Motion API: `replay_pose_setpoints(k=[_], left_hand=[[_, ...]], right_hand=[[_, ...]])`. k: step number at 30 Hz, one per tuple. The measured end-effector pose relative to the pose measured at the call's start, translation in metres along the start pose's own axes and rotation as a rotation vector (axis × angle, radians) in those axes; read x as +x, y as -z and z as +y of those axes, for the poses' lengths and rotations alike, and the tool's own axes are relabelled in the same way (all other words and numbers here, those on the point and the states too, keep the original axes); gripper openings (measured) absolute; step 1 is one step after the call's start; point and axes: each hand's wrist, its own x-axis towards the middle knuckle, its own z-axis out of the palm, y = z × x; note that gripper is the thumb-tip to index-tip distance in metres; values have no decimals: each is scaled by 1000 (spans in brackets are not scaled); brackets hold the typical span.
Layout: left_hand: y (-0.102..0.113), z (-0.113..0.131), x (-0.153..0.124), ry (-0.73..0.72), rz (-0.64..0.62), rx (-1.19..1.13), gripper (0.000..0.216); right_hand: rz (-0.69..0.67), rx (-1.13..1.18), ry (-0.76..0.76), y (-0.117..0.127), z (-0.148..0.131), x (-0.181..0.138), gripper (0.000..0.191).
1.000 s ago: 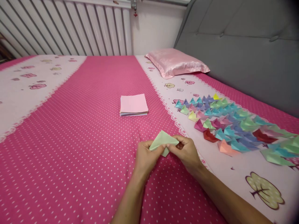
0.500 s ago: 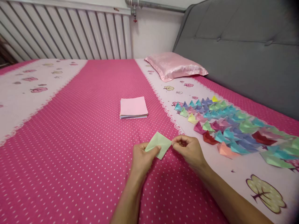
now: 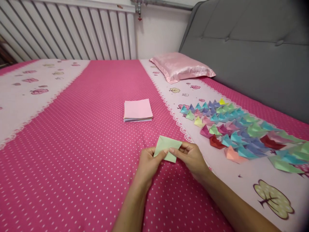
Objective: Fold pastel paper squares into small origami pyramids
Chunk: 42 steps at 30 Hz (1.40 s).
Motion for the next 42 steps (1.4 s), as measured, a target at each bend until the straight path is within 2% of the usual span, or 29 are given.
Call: replay_pose_setpoints(k=[4,9,13,17,21,30,35,40,42], left_hand=[[0,2,1,-15,51,4,23],[-3,1,1,2,78,16,19],[-5,-2,3,-25,84,90,14],[-6,-4,4,-37,98,129,10],[-6,-4,4,-37,113,156,10],[2,4,2,-8,140,153,9],[9,9,0,-11,171,204,6],[16,12,1,-32,309,128,6],[13,13,0,-25,256,29,6]], right_hand=[[33,28,15,1,-2,0,31],[17,-20,-37,-1,-1,-1,30],[29,-191,22,0,0,-1,16],[61,-404,88,1,1,-3,16],[72,-459,106,1,1,-3,14],[91,-150,-25,4,-2,-5,12],[111,5,-72,6,-6,-4,22],[187,114,-41,11,-8,0,23],[185,130,-17,11,-7,1,23]])
